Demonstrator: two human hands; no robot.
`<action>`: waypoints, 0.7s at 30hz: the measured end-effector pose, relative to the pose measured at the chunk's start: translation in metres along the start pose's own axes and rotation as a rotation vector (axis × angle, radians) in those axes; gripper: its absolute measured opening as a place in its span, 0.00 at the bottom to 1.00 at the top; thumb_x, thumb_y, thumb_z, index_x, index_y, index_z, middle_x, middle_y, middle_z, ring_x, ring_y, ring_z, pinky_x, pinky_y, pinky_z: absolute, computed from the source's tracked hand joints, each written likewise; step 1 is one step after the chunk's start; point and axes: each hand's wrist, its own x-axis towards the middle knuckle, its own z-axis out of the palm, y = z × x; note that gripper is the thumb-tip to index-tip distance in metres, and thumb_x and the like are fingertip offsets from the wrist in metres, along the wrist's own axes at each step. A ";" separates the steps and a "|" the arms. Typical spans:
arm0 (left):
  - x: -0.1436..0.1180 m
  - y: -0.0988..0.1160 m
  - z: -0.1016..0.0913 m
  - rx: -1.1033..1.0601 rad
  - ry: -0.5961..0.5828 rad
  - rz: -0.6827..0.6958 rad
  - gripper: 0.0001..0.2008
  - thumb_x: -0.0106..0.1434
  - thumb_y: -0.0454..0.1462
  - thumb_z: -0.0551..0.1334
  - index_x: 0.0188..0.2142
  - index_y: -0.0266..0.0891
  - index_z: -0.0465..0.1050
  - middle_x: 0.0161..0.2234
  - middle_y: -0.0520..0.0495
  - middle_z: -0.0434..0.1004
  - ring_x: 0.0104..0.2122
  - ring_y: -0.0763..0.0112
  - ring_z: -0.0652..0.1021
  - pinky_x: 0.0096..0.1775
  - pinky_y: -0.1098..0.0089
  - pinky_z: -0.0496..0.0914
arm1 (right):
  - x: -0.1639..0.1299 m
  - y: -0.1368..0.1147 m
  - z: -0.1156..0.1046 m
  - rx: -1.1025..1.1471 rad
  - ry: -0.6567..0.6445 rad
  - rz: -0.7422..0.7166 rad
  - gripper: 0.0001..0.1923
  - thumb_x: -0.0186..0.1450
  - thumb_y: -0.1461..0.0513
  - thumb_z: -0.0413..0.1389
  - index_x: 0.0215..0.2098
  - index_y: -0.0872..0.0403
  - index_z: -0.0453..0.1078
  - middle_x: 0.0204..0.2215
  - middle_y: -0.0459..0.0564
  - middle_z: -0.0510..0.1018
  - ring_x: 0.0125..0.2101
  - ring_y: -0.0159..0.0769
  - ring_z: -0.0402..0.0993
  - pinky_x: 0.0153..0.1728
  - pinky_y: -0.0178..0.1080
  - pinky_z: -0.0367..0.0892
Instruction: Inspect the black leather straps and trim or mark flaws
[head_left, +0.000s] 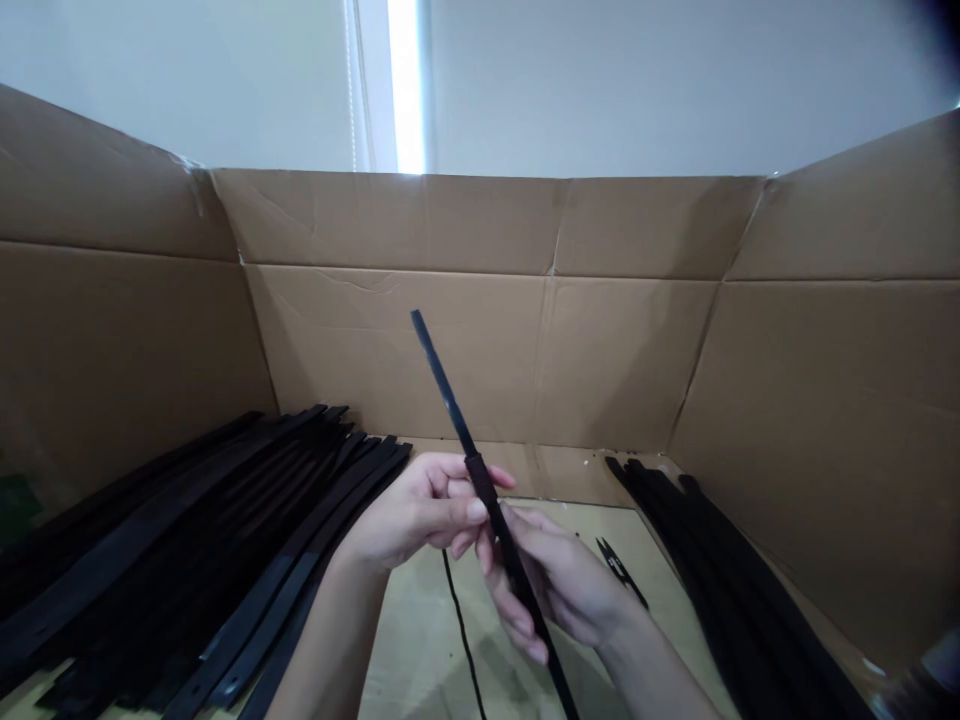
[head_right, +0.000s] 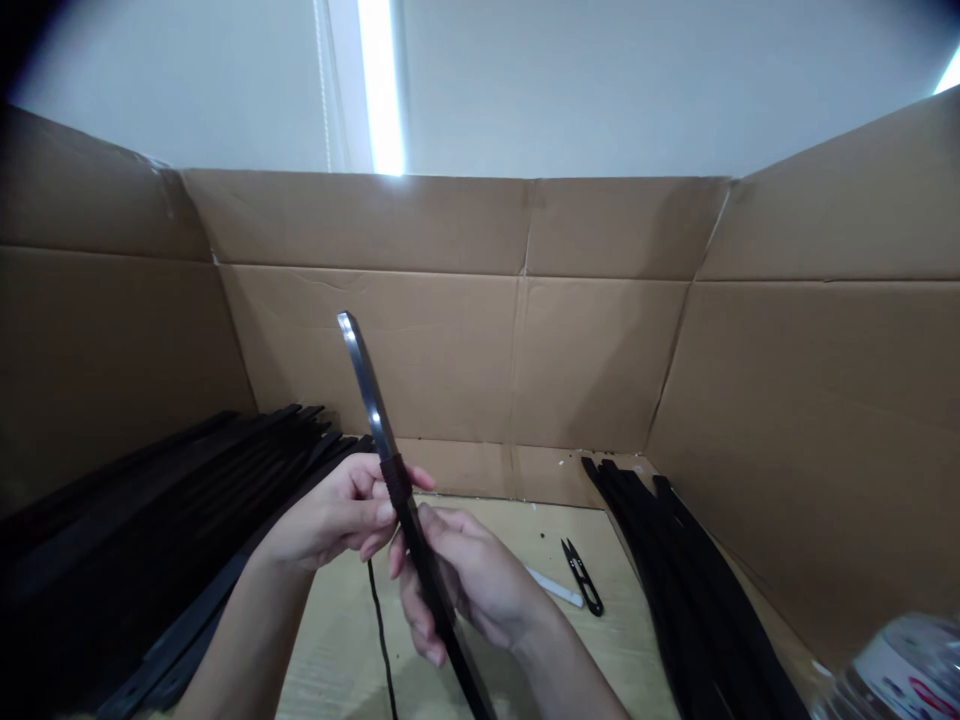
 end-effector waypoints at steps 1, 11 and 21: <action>0.000 0.000 0.002 0.009 0.007 0.013 0.17 0.55 0.43 0.69 0.40 0.32 0.76 0.17 0.51 0.71 0.15 0.79 0.65 0.19 0.76 0.52 | 0.001 0.001 0.001 -0.012 -0.010 0.001 0.23 0.67 0.45 0.50 0.33 0.57 0.67 0.11 0.43 0.70 0.08 0.27 0.61 0.09 0.28 0.59; 0.007 0.006 0.019 0.260 0.323 0.107 0.13 0.61 0.43 0.64 0.32 0.33 0.73 0.16 0.56 0.64 0.16 0.82 0.60 0.19 0.77 0.51 | 0.005 -0.003 0.004 -0.133 0.368 -0.232 0.19 0.66 0.48 0.54 0.34 0.56 0.67 0.24 0.44 0.70 0.13 0.22 0.61 0.12 0.28 0.52; 0.006 0.005 0.016 0.272 0.213 0.010 0.19 0.66 0.41 0.58 0.52 0.30 0.70 0.19 0.55 0.65 0.17 0.81 0.59 0.21 0.76 0.53 | 0.003 -0.005 0.000 -0.363 0.466 -0.287 0.20 0.69 0.48 0.50 0.31 0.55 0.64 0.24 0.43 0.68 0.15 0.25 0.64 0.15 0.29 0.61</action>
